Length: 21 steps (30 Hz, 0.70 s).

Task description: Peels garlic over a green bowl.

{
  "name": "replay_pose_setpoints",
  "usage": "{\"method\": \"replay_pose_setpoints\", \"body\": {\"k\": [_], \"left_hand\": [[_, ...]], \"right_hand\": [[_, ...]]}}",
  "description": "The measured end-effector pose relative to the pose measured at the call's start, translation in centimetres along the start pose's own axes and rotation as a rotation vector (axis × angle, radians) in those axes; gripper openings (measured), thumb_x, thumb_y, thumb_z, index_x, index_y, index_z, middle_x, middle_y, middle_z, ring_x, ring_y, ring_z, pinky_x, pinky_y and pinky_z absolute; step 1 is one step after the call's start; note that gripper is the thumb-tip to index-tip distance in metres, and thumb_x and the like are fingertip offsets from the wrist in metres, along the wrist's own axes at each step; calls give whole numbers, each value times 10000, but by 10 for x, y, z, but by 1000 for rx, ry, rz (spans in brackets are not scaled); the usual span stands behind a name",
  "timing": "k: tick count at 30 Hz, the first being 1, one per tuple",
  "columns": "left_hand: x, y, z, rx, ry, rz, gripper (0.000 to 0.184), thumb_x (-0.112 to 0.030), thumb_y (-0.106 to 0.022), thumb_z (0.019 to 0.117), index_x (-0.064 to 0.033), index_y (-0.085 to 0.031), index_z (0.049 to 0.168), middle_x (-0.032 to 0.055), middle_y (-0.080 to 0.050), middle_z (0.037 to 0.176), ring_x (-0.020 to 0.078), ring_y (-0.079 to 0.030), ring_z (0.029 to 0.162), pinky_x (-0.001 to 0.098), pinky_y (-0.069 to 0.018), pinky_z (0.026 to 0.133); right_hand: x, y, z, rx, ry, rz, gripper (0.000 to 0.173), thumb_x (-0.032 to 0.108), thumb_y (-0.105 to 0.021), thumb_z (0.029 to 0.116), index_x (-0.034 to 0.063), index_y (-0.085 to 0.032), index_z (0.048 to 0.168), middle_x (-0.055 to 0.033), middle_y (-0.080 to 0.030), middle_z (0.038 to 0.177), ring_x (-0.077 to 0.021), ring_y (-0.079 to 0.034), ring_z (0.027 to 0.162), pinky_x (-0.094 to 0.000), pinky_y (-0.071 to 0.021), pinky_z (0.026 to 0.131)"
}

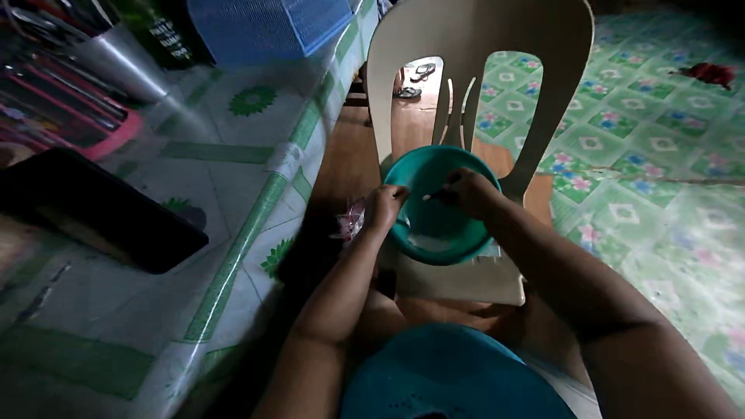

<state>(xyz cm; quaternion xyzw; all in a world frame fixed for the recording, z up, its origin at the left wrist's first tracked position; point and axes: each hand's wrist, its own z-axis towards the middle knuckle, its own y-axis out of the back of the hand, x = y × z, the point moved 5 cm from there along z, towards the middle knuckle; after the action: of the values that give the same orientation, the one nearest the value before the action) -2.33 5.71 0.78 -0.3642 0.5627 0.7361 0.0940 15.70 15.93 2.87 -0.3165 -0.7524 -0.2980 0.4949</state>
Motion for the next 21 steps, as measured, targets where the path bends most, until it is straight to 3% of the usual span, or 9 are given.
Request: {"method": "replay_pose_setpoints", "body": {"k": [3,9,12,14,19,21], "left_hand": [[-6,3,-2,-4,-39,9,309,-362,-613,1030,-119,-767,1143,101,-734,1148,258,-674,1128,511,-502,1021],[-13,2,-6,-17,-179,24,206,-294,-689,981,-129,-800,1037,84,-749,1070,244,-684,1081,496,-512,1002],[-18,4,-9,-5,-170,31,221,-300,-690,981,-126,-788,1076,75,-756,1051,231,-702,1032,491,-531,974],[-22,5,-11,-3,-169,26,246,-291,-691,989,-143,-773,1168,89,-752,1051,252,-701,981,505,-532,938],[-31,8,-15,-49,-253,19,248,-324,-646,1017,-151,-790,1118,89,-734,1120,273,-666,1106,540,-487,1002],[-35,9,-17,-62,-262,40,233,-314,-655,1012,-150,-797,1098,86,-743,1101,276,-669,1098,537,-481,1001]], "right_hand": [[18,15,9,-40,75,-4,390,23,-578,999,-20,-464,1369,-143,-632,1035,-172,-670,768,-329,-598,701],[43,26,7,-98,96,11,404,-2,-563,987,1,-465,1380,-145,-611,1079,-170,-665,756,-330,-602,679],[48,27,3,-103,93,7,412,-3,-569,983,3,-468,1382,-139,-620,1069,-167,-663,753,-323,-597,675],[49,28,1,-100,96,4,415,-4,-583,977,2,-471,1377,-137,-621,1077,-163,-663,751,-317,-596,675],[49,30,-4,-91,95,-5,422,-13,-585,981,0,-464,1385,-142,-594,1121,-157,-661,778,-311,-597,684],[50,29,-8,-89,86,5,418,-21,-582,982,-4,-462,1381,-141,-587,1097,-160,-657,769,-314,-597,682]]}}
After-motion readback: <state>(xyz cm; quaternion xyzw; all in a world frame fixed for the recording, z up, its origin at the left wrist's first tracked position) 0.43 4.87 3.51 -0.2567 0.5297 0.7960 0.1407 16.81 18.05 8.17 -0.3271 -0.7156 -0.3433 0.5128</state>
